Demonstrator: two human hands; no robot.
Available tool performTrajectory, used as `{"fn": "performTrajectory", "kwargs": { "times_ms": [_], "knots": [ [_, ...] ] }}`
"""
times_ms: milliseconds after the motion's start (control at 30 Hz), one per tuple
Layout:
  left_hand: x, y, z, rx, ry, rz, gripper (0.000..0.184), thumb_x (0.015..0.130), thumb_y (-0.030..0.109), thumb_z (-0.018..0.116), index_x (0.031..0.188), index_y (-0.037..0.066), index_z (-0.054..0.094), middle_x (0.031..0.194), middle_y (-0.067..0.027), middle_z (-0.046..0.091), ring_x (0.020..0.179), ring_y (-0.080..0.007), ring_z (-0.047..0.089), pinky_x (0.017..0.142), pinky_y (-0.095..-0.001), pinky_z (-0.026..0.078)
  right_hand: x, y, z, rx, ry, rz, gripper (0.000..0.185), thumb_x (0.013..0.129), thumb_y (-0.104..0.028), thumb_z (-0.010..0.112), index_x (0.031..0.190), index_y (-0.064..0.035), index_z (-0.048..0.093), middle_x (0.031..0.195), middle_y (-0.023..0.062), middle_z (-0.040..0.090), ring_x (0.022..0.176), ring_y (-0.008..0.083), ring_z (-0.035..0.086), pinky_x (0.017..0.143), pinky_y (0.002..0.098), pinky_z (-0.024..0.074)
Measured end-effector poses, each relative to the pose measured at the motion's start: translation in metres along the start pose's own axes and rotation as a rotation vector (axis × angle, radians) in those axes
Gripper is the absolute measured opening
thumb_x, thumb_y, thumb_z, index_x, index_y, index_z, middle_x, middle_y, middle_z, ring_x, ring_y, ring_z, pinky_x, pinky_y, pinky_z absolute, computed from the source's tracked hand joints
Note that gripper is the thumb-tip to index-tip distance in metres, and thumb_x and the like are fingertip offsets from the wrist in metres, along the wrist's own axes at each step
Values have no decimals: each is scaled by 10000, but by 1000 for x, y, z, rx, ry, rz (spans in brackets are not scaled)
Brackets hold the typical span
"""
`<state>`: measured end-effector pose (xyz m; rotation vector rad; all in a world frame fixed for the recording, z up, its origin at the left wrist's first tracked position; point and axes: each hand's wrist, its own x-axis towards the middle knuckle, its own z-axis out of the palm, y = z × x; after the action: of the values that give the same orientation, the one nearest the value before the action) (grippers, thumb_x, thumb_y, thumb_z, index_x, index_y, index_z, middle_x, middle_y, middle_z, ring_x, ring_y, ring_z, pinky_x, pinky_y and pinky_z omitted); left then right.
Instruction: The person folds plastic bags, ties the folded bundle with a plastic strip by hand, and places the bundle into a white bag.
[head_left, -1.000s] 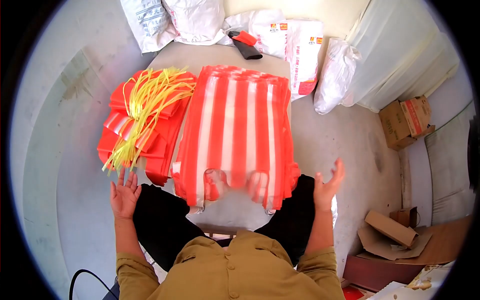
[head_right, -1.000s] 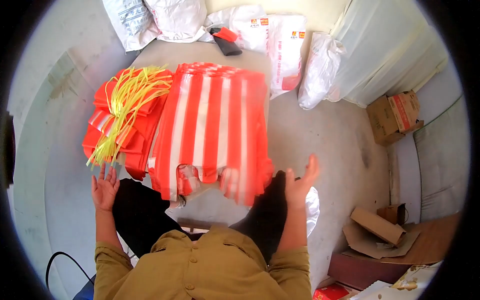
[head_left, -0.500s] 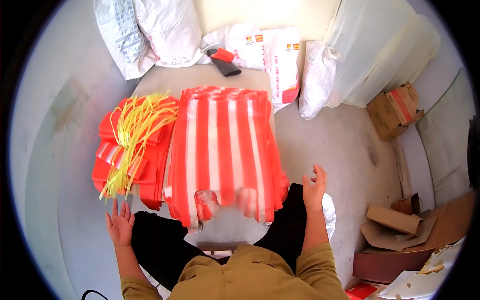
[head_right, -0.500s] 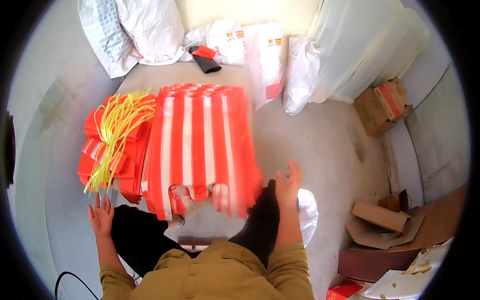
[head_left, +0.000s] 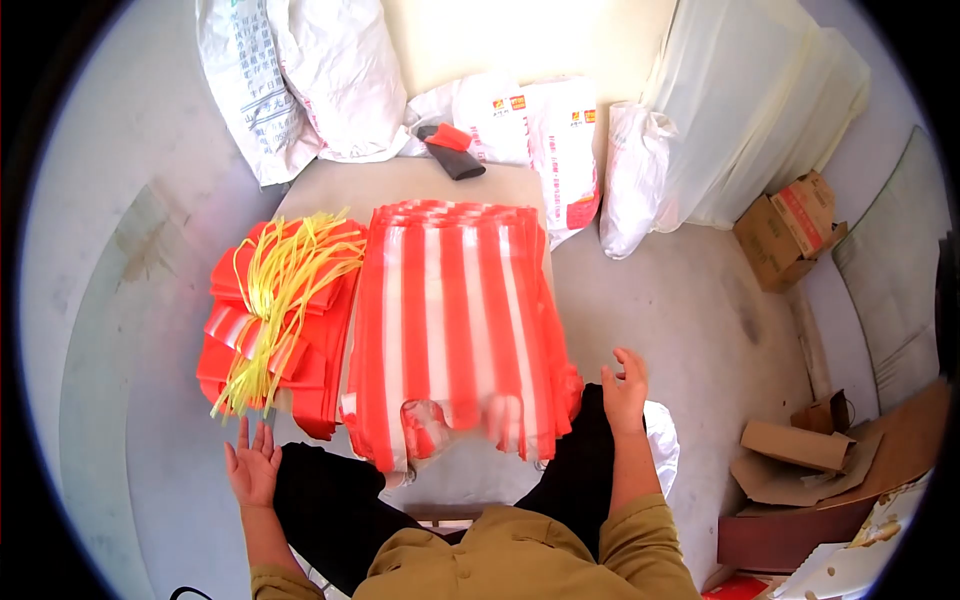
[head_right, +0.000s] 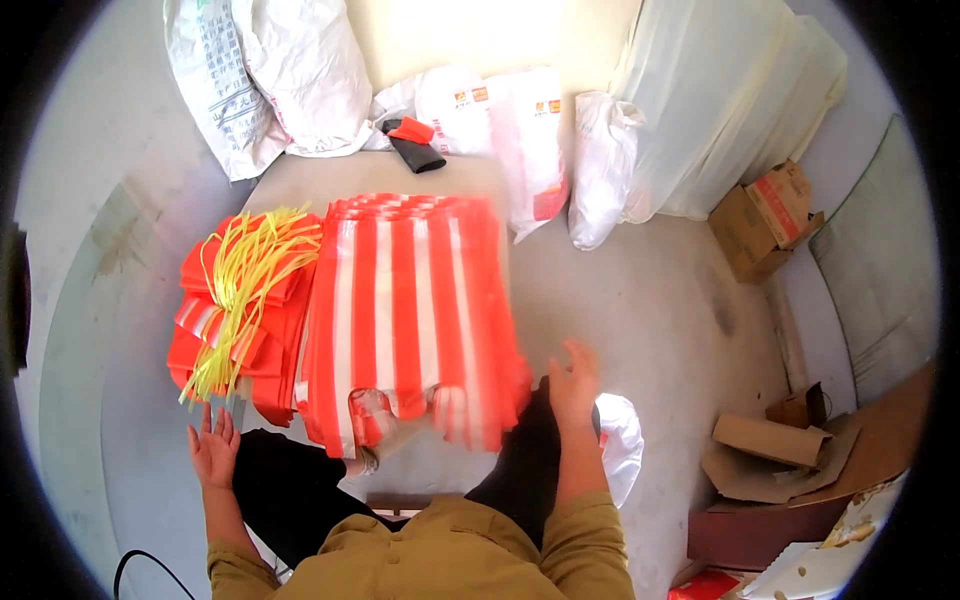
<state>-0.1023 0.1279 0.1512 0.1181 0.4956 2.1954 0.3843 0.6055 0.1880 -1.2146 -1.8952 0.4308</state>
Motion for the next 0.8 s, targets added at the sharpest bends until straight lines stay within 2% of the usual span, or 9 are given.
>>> {"fn": "performTrajectory", "kwargs": {
  "times_ms": [67,167,267,367,400,633,667,767,800],
  "knots": [
    [1,0,2,-8,8,5,608,1101,500,414,1612,180,333,1528,-215,504,1425,-358,493,1101,-629,450,1,0,0,-1,-7,-14,350,896,-10,714,1241,-23,659,1306,132,640,1166,274,630,846,366,563],
    [-2,0,0,-11,-3,5,609,1102,495,415,1617,179,328,1530,-225,497,1427,-364,489,1101,-623,453,0,1,0,22,-12,-23,345,882,-2,716,1222,-24,664,1264,136,648,1120,271,644,847,369,568],
    [-3,0,1,-8,-10,4,610,1103,493,413,1616,174,330,1535,-224,493,1427,-365,489,1104,-620,451,-1,2,-1,43,9,5,213,868,14,710,1077,-12,670,1116,126,654,966,250,651,786,357,552],
    [-2,0,2,3,-3,3,608,1104,490,413,1613,166,335,1541,-223,487,1434,-364,480,1107,-621,446,-1,12,0,0,-4,21,103,860,30,701,907,-8,617,944,102,615,805,224,609,710,339,515],
    [-3,0,2,4,-9,-3,605,1105,487,411,1612,165,337,1545,-220,485,1440,-363,473,1108,-623,443,-2,4,-1,52,44,-20,137,861,40,684,827,-12,562,831,80,556,710,200,551,660,327,475],
    [-5,2,-1,-8,-12,-10,598,1103,480,425,1609,170,344,1541,-209,491,1452,-356,454,1130,-625,420,-2,12,-2,45,12,-12,132,861,70,634,833,-22,543,797,45,531,694,151,518,654,303,470],
    [-5,2,-1,-7,-14,-10,599,1102,480,428,1608,170,343,1538,-207,493,1453,-354,453,1132,-624,418,-2,10,-2,45,18,-31,134,853,80,627,828,-18,538,798,53,522,691,160,510,653,304,466],
    [-4,1,-4,-3,-22,-11,602,1101,481,435,1608,169,343,1530,-204,500,1454,-351,452,1138,-620,414,-1,5,-2,28,27,-38,109,828,73,637,813,1,556,813,136,558,711,283,553,673,375,477],
    [-4,1,-4,2,-24,-10,603,1100,482,437,1607,169,343,1528,-203,501,1453,-351,453,1139,-618,413,-1,3,-3,23,23,-37,105,826,74,636,817,1,561,816,137,559,711,287,556,672,377,477]
  ]
}}
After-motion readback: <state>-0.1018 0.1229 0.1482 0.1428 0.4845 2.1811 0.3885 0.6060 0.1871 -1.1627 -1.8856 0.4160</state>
